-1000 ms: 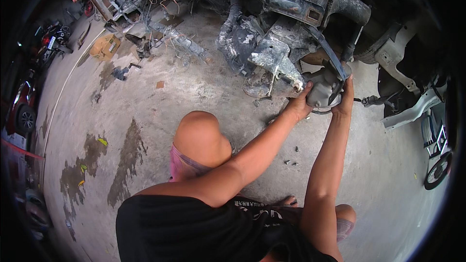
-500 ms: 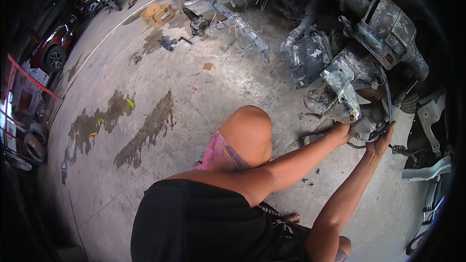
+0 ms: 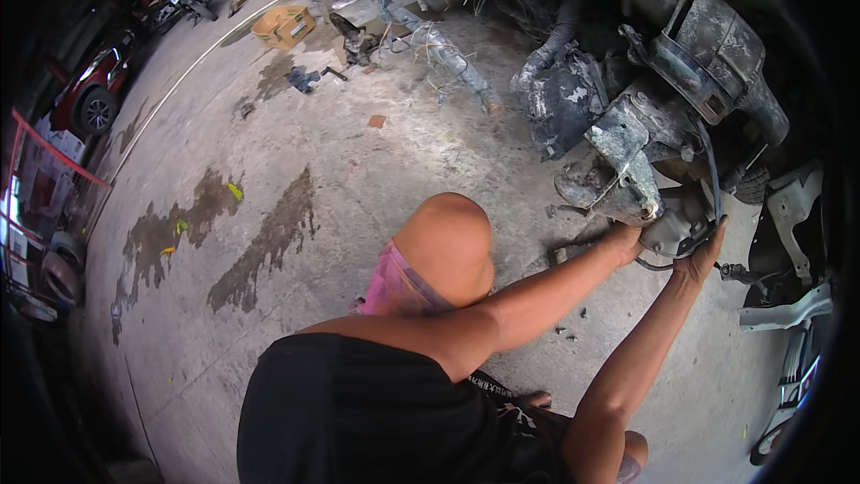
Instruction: The person removes and installs a brake caliper and related suspension components on a vehicle using a wrench. They repeatedly detach and reattach the caliper, adjust bolts, and handle various metal parts on the floor before placing tools in a toolbox.
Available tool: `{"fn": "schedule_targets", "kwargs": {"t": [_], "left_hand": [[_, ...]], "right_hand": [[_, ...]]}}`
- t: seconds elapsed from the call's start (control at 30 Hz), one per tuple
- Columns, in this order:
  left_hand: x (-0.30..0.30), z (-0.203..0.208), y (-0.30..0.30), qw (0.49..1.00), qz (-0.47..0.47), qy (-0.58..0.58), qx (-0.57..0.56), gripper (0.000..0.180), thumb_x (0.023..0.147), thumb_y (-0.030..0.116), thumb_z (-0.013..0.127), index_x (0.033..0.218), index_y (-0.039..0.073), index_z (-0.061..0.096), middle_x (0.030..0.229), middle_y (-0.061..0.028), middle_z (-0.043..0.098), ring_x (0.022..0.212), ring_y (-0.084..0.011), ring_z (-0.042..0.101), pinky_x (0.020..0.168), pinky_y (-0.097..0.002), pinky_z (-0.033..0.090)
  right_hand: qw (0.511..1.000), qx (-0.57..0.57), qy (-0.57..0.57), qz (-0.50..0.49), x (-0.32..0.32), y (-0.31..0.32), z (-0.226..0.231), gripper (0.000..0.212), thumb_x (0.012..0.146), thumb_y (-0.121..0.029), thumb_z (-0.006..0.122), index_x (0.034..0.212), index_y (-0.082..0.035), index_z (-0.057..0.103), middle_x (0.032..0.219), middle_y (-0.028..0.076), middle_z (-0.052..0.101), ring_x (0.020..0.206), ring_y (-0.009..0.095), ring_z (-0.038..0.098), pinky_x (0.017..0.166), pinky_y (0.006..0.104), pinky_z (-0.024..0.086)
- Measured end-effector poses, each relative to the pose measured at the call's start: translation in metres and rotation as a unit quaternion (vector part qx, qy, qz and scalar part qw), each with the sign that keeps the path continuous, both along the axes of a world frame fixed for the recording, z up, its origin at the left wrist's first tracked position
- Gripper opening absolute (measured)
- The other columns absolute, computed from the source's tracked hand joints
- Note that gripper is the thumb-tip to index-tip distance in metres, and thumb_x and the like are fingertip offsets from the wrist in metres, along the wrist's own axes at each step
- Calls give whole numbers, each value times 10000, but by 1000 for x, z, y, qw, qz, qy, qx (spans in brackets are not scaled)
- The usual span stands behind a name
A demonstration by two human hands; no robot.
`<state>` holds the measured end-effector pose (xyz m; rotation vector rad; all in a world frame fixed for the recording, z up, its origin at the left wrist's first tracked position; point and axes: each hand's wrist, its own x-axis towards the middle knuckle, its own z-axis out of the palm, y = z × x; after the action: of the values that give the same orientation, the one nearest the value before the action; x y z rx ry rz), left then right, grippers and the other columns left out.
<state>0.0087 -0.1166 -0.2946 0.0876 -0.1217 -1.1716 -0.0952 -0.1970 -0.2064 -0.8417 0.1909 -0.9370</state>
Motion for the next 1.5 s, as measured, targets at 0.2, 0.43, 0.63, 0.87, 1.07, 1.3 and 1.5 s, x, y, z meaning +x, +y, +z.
{"fn": "schedule_targets", "kwargs": {"t": [0.2, 0.43, 0.63, 0.87, 1.07, 1.3, 1.5], "left_hand": [[4, 16, 9, 997, -29, -57, 30, 624, 844, 271, 814, 1359, 121, 495, 1318, -54, 601, 1225, -234, 569, 1063, -419, 462], [10, 23, 24, 987, -64, -139, 49, 740, 806, 399, 832, 1402, 148, 473, 1357, -47, 560, 1251, -243, 542, 1001, -485, 484], [21, 24, 23, 982, -83, -166, 33, 795, 764, 492, 838, 1392, 151, 490, 1329, -41, 580, 1222, -222, 560, 980, -440, 488], [27, 25, 22, 984, -68, -162, 4, 775, 795, 447, 820, 1405, 112, 480, 1355, -37, 580, 1258, -213, 547, 1098, -407, 429], [18, 30, 25, 987, -75, -140, 4, 644, 820, 386, 812, 1338, 107, 550, 1266, -27, 638, 1184, -198, 595, 1025, -399, 480], [-15, 28, 26, 993, -79, -82, -22, 606, 867, 334, 776, 1366, 101, 524, 1278, -31, 629, 1188, -188, 590, 1050, -380, 466], [-43, 30, 34, 992, -107, -68, -28, 651, 864, 419, 763, 1382, 123, 503, 1326, -9, 596, 1201, -170, 576, 1070, -362, 451]], "right_hand": [[999, -9, 1, -40, 0, 0, 4, 599, 991, -457, 573, 1331, 37, 554, 1272, 170, 646, 1178, 270, 621, 1054, 402, 466], [995, -29, 28, -92, 8, 13, 11, 558, 924, -448, 662, 1216, 26, 627, 1141, 142, 697, 1049, 245, 670, 976, 386, 516], [996, -27, 3, -80, 18, 19, 19, 509, 940, -432, 644, 1170, 22, 644, 1069, 138, 708, 976, 229, 686, 898, 370, 551], [990, -26, 45, -133, 25, 17, 19, 475, 979, -412, 597, 1184, 14, 648, 1083, 110, 709, 957, 197, 672, 880, 336, 535], [987, -83, 71, -117, 16, 17, 23, 534, 998, -441, 558, 1265, 18, 615, 1141, 104, 683, 1029, 184, 640, 927, 322, 499], [968, -185, 149, -86, -16, 18, 50, 657, 948, -481, 618, 1333, 50, 569, 1202, 123, 652, 1108, 199, 599, 1010, 333, 439], [921, -316, 203, -108, -39, 14, 71, 769, 815, -474, 760, 1326, 67, 569, 1175, 139, 654, 1102, 205, 588, 1012, 315, 420]]}}
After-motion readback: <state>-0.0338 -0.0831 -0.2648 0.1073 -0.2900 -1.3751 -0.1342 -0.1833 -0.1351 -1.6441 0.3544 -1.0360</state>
